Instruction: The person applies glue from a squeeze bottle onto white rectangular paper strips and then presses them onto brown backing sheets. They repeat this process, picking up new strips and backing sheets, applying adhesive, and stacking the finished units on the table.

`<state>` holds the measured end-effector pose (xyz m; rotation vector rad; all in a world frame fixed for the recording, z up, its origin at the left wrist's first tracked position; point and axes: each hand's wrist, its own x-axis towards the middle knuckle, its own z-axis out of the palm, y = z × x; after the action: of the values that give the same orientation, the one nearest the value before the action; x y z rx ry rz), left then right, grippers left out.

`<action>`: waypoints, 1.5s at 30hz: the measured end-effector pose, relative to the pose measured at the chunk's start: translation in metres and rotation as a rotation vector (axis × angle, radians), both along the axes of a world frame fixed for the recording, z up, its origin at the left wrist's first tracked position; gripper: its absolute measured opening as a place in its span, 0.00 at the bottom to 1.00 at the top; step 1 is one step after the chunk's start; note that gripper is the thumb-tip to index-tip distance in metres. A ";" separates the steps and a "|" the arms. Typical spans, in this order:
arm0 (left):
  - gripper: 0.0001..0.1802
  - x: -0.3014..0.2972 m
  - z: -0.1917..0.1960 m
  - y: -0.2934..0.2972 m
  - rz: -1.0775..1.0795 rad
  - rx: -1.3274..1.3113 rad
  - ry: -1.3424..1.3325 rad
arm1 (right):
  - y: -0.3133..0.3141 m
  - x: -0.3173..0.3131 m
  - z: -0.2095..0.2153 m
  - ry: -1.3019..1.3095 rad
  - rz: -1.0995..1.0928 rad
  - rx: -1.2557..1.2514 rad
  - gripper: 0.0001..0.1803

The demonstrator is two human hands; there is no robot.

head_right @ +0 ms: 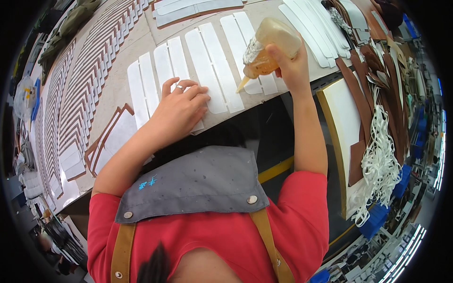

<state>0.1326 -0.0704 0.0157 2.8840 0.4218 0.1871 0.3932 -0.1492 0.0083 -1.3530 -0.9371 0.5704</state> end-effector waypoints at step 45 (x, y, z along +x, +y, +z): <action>0.16 0.079 -0.010 0.011 -0.046 -0.011 0.024 | 0.055 0.067 -0.007 -0.086 -0.078 0.051 0.21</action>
<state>0.2118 -0.0595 0.0060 2.8843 0.3585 0.1428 0.4603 -0.0947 0.0008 -1.3704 -0.9579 0.4294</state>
